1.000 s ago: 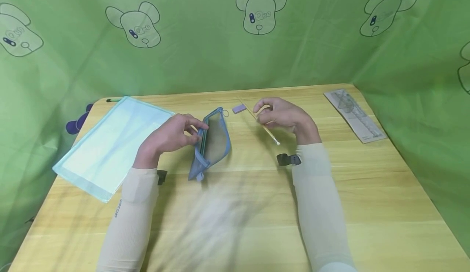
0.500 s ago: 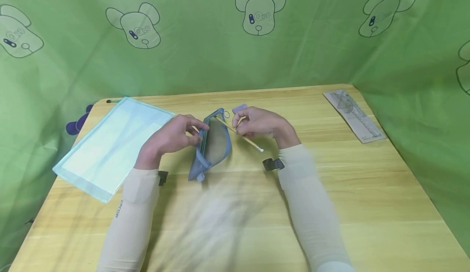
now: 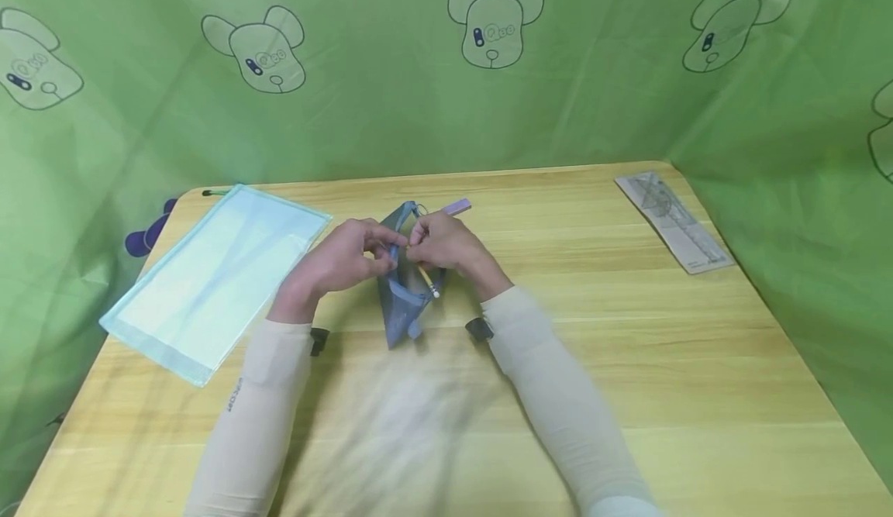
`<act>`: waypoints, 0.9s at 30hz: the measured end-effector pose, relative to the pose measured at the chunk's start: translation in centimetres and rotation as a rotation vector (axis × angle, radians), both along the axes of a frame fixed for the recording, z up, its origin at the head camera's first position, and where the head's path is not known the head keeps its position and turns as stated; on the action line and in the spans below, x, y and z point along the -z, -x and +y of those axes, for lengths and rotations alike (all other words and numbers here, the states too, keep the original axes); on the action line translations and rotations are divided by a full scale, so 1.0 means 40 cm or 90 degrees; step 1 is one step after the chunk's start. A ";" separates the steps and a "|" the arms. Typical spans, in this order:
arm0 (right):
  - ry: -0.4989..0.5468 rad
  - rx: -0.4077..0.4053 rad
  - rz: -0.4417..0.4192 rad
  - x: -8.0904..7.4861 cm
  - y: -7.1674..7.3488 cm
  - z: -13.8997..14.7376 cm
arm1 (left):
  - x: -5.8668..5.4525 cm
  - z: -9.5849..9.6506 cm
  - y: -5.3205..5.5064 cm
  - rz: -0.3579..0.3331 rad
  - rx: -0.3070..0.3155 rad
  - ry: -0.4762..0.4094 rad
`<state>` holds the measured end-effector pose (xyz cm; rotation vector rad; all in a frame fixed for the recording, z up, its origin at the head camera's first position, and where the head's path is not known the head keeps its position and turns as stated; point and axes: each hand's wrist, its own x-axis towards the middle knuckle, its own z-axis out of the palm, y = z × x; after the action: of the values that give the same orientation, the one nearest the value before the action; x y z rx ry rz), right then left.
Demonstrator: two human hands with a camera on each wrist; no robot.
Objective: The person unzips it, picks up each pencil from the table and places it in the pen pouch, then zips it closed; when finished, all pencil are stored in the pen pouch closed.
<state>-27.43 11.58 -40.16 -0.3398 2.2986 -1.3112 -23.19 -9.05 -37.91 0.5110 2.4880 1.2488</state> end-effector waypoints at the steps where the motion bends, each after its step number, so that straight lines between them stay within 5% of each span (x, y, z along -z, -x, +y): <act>1: 0.000 0.010 0.006 0.001 -0.003 -0.006 | 0.001 0.001 0.000 -0.001 -0.007 -0.008; 6: 0.010 0.029 0.035 -0.002 -0.010 -0.021 | 0.006 0.004 0.003 0.004 -0.052 -0.037; 14: -0.063 -0.031 0.030 -0.046 -0.020 0.014 | -0.005 0.003 0.003 -0.029 -0.150 -0.093; 18: -0.047 -0.042 -0.008 -0.049 -0.023 0.021 | -0.004 0.006 0.003 -0.040 -0.151 -0.101; 27: -0.005 -0.074 0.008 -0.056 -0.025 0.028 | -0.001 0.001 0.002 -0.037 -0.159 -0.134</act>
<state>-26.42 12.68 -37.91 -0.4717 2.2575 -1.2458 -23.27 -9.02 -37.88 0.2099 2.4413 1.6078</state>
